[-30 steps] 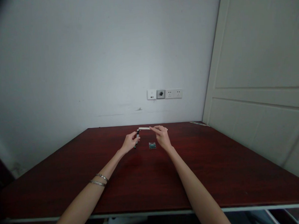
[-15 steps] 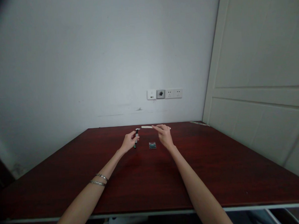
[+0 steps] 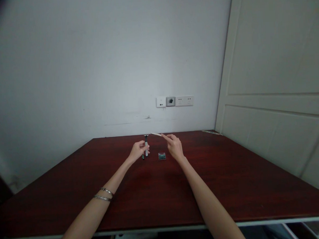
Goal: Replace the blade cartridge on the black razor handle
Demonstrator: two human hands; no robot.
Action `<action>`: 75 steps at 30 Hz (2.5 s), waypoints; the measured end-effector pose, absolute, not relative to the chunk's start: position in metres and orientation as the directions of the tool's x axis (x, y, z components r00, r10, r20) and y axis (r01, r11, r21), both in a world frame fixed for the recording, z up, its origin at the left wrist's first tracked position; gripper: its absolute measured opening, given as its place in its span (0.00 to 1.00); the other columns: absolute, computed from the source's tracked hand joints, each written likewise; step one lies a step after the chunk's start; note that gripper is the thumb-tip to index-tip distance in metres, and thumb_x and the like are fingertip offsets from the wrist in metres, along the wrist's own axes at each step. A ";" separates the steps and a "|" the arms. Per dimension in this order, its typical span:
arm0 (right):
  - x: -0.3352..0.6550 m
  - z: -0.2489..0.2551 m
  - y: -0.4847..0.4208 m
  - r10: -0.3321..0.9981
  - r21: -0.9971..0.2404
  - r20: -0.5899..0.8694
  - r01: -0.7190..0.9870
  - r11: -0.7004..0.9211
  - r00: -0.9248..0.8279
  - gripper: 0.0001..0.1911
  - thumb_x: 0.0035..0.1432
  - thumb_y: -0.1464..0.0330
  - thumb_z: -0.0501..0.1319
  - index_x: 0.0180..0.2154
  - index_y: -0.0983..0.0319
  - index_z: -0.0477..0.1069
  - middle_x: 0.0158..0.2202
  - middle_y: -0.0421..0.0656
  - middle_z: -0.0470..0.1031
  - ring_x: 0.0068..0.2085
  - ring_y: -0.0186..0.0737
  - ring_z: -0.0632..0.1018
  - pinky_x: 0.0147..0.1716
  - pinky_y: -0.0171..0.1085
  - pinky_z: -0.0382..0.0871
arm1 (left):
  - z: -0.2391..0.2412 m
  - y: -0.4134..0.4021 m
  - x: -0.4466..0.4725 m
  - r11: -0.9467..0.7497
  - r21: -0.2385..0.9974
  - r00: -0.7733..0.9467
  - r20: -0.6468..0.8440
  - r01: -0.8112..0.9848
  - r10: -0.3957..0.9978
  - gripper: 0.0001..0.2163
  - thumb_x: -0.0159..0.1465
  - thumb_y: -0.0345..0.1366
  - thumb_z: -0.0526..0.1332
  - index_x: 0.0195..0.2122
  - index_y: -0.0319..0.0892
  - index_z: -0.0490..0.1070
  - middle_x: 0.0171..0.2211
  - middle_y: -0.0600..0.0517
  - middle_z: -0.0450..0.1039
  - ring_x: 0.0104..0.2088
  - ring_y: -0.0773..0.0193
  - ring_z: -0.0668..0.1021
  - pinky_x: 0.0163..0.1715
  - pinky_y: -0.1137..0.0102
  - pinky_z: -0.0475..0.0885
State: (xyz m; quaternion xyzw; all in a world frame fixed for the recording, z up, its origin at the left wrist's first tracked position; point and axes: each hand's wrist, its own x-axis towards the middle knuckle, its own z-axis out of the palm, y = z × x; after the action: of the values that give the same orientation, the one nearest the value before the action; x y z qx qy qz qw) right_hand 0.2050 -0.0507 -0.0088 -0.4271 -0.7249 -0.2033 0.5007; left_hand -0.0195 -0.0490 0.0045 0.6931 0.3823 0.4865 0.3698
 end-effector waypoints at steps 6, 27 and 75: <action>0.190 -0.003 -0.058 0.432 -0.087 0.887 0.862 0.500 -0.161 0.26 0.56 0.78 0.50 0.53 0.51 0.65 0.37 0.44 0.70 0.35 0.37 0.69 0.34 0.35 0.61 | 0.008 -0.058 -0.017 -0.287 0.941 0.230 0.245 0.176 0.942 0.07 0.55 0.36 0.61 0.29 0.35 0.69 0.21 0.50 0.72 0.19 0.64 0.76 0.13 0.77 0.65; 0.185 -0.012 -0.054 0.447 -0.082 0.873 0.847 0.526 -0.194 0.25 0.58 0.78 0.49 0.54 0.52 0.65 0.40 0.45 0.68 0.41 0.39 0.68 0.39 0.37 0.56 | 0.002 -0.058 -0.014 -0.312 0.946 0.231 0.287 0.083 0.930 0.10 0.55 0.39 0.61 0.27 0.35 0.69 0.20 0.51 0.71 0.17 0.66 0.75 0.13 0.76 0.66; 0.180 -0.017 -0.050 0.423 -0.133 0.893 0.809 0.573 -0.152 0.25 0.57 0.78 0.49 0.52 0.51 0.66 0.40 0.45 0.68 0.41 0.39 0.68 0.38 0.37 0.58 | -0.004 -0.051 -0.016 -0.438 0.893 0.192 0.415 0.101 0.889 0.11 0.54 0.40 0.61 0.27 0.35 0.69 0.19 0.52 0.71 0.16 0.67 0.74 0.15 0.76 0.68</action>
State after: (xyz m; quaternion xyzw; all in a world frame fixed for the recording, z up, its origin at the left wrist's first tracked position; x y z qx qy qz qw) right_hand 0.1803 -0.0499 -0.0165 -0.4196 -0.7339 -0.1938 0.4977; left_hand -0.0158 -0.0513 -0.0040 0.6716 0.3686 0.5178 0.3807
